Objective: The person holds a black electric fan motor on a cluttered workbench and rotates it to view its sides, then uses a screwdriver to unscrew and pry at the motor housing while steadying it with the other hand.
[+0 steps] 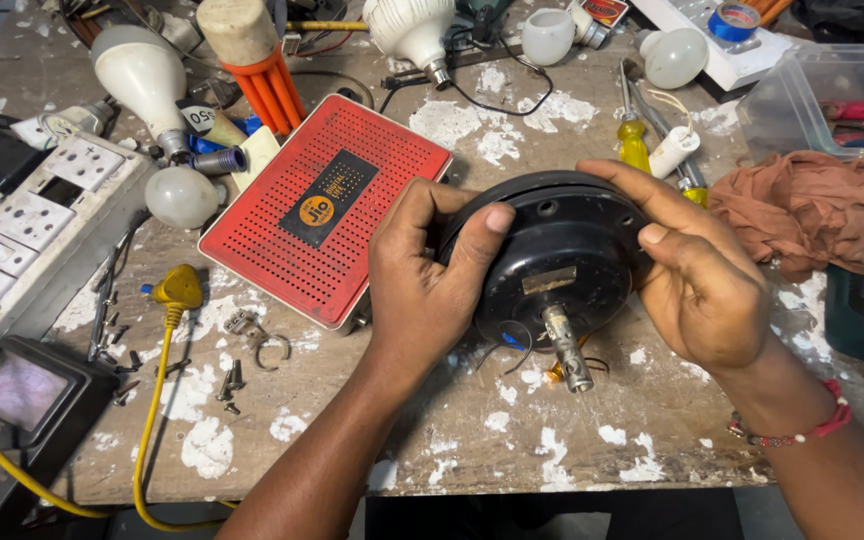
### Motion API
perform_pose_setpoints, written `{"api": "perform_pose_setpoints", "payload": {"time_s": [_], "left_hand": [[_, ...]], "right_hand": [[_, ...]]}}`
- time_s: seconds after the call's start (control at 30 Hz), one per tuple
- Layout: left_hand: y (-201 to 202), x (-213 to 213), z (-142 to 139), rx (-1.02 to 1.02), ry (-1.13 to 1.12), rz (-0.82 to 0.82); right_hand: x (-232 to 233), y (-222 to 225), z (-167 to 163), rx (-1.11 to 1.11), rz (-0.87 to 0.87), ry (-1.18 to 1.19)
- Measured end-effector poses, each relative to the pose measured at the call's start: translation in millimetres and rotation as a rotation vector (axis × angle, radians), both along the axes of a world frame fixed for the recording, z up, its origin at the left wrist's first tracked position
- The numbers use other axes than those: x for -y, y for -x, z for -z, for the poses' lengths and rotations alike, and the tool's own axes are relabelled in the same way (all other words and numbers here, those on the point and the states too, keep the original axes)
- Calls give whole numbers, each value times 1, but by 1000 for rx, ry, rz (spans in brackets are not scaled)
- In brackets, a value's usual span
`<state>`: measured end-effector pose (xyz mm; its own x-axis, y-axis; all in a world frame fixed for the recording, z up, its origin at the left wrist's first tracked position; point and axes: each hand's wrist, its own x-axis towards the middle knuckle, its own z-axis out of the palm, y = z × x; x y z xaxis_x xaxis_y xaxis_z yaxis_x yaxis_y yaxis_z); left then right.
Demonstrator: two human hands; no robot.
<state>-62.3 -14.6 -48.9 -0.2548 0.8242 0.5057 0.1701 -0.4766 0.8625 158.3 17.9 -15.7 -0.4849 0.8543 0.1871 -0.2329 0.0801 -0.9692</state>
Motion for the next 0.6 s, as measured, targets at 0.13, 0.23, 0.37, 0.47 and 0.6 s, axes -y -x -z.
{"api": "perform_pose_setpoints", "payload": {"time_s": [0.13, 0.23, 0.37, 0.47, 0.6], "left_hand": [[0, -1, 0, 16, -13, 8], [1, 0, 0, 11, -8, 14], [7, 6, 0, -42, -27, -25], [7, 9, -1, -59, -11, -49], [4, 9, -7, -47, -31, -30]], "right_hand": [[-2, 2, 4, -26, -8, -39], [-1, 3, 10, 34, 22, -143], [6, 2, 15, 81, 33, -264], [12, 3, 18, 99, 92, -283], [14, 4, 19, 102, 153, -289]]}}
